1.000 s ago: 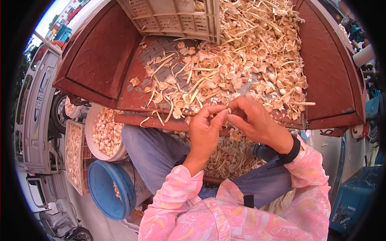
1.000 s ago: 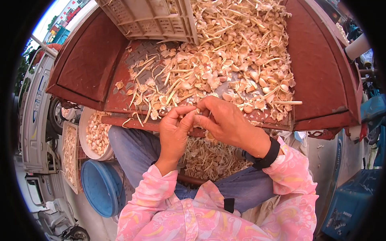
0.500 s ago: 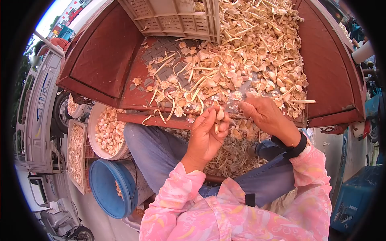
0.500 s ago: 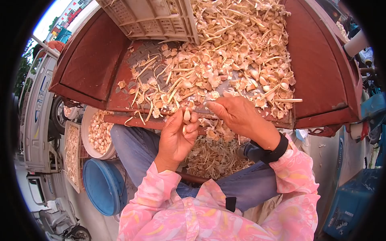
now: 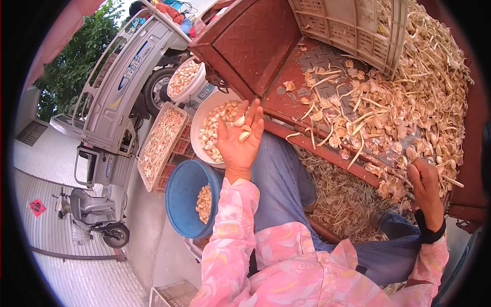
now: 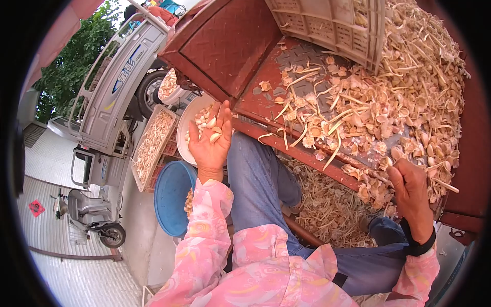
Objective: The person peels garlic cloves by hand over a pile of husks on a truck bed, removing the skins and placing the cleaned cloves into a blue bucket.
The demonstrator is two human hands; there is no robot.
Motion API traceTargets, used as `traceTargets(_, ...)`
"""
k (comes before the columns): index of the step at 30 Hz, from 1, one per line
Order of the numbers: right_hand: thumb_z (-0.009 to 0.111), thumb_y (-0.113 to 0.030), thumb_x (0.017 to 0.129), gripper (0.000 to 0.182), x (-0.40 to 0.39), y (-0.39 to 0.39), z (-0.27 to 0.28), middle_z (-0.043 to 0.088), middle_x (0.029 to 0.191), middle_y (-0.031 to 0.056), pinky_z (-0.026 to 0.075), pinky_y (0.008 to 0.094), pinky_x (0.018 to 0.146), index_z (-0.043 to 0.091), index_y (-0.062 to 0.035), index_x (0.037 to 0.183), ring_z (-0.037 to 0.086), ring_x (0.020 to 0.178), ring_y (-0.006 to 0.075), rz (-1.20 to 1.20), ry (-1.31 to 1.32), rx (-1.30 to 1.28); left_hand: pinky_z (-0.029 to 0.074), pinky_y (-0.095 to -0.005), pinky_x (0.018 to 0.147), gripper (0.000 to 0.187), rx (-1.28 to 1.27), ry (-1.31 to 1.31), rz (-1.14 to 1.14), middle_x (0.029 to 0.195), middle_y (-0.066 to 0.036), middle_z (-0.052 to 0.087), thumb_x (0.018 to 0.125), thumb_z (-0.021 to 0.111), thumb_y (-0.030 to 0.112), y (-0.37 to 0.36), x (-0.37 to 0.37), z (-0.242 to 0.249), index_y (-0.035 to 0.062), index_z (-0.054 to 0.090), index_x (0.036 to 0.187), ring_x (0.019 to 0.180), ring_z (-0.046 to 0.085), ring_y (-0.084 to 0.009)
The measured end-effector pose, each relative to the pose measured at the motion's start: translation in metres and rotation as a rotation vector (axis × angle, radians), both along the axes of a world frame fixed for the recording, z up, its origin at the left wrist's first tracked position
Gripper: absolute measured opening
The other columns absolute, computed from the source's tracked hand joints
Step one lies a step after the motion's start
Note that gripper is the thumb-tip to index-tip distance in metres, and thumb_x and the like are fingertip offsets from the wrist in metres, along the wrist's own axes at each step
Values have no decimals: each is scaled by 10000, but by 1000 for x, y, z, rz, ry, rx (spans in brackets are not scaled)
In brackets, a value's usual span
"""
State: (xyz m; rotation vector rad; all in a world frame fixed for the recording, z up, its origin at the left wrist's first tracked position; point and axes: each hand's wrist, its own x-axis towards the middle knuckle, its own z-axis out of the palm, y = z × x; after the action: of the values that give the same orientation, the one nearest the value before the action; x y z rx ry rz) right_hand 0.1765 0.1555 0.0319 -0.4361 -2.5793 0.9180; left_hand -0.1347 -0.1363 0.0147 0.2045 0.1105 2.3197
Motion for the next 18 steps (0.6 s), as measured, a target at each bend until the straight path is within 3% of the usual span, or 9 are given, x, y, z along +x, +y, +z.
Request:
traceTargets(2,531,-163,894,294,1,2,-3,372,587,106,312,347,507,415,14,690,388,525,250,-4,7,3,414,-499,959,716,-37,41,23,1401,-270,246,884,490,459,-20,-23,-10,-29,251,1350,1156,469,-386)
traceTargets(3,530,-157,893,285,1,0,-2,377,588,105,314,341,510,420,15,695,389,529,244,-21,3,-38,459,-432,919,782,-93,95,30,1399,-276,255,869,484,503,-28,-35,-16,-27,203,1370,1096,518,-320)
traceTargets(6,536,-153,890,275,3,1,-1,390,598,104,319,337,514,429,16,701,396,534,241,-16,7,-5,495,-374,863,773,-36,126,-52,1392,-292,258,872,486,496,-47,-57,-31,-34,211,1363,978,547,-272)
traceTargets(7,537,-149,888,271,3,0,-1,393,602,105,320,338,514,432,16,701,396,535,242,-13,7,6,507,-289,734,780,-167,88,8,1331,-275,340,870,499,488,-51,-57,-30,-38,205,1364,797,512,-205)
traceTargets(10,540,-136,884,256,3,-2,0,399,612,107,323,341,517,438,15,704,397,536,245,-1,12,37,444,-266,632,771,-127,-18,-55,1077,-184,492,862,512,494,-66,-73,-43,-17,235,1368,713,451,-169)
traceTargets(13,540,-122,880,240,1,-4,-2,400,616,113,326,347,520,441,14,709,396,537,255,3,23,77,368,-267,612,759,-430,158,-3,836,-69,462,854,503,539,-79,-93,-60,23,288,1367,665,382,-132)
traceTargets(16,542,-116,875,229,0,-6,-3,404,617,125,331,356,525,441,14,715,404,543,278,-9,25,117,348,-277,645,764,-1266,385,346,746,-17,422,843,467,611,-71,-90,-64,83,310,1372,670,381,-113)
traceTargets(18,543,-115,871,224,0,-6,-4,409,619,133,334,362,528,442,15,719,413,551,295,-16,28,139,346,-275,644,818,-1415,464,373,733,3,417,819,393,698,-76,-99,-76,128,271,1393,652,368,-98)
